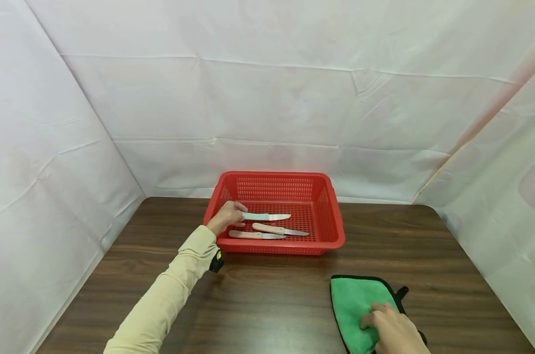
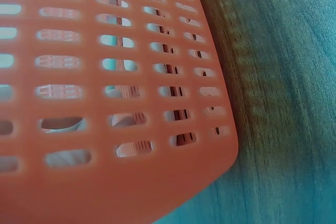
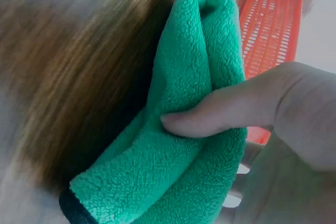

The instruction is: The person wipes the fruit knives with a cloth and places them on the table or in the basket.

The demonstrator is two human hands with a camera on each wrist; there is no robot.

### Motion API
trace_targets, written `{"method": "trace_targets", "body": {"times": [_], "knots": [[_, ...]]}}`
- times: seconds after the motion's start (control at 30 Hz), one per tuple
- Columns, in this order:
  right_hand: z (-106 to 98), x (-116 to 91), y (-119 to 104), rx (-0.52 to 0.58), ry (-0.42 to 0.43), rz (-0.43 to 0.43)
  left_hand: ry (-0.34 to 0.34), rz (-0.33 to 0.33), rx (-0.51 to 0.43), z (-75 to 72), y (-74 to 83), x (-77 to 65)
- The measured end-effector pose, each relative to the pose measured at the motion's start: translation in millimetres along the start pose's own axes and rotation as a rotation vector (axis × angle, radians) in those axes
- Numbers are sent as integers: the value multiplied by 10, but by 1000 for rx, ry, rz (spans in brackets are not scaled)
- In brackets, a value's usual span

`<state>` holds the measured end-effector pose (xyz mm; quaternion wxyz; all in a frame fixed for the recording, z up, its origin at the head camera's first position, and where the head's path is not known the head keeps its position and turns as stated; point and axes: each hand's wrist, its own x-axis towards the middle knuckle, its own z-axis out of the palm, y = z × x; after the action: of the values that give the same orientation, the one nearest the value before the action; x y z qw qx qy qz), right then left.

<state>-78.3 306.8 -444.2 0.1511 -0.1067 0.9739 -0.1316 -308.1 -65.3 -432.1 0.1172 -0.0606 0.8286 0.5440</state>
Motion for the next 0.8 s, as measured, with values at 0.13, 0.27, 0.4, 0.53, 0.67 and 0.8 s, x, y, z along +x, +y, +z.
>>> {"method": "trace_targets", "body": {"times": [0.13, 0.27, 0.4, 0.53, 0.67, 0.8], "knots": [[11, 1, 45, 9, -20, 46, -3, 1, 17, -8, 5, 0], [7, -3, 70, 15, -22, 2, -3, 7, 38, -22, 9, -12], [-9, -19, 102, 6, -27, -61, -19, 22, 52, -25, 22, -44], [-28, -33, 147, 8, -20, -113, -14, 72, 95, -13, 45, -69], [-29, -40, 197, -3, -3, -173, 13, 144, 206, -3, 73, -109], [-24, -48, 260, -62, 16, -250, 39, 205, 245, -11, 104, -200]]}}
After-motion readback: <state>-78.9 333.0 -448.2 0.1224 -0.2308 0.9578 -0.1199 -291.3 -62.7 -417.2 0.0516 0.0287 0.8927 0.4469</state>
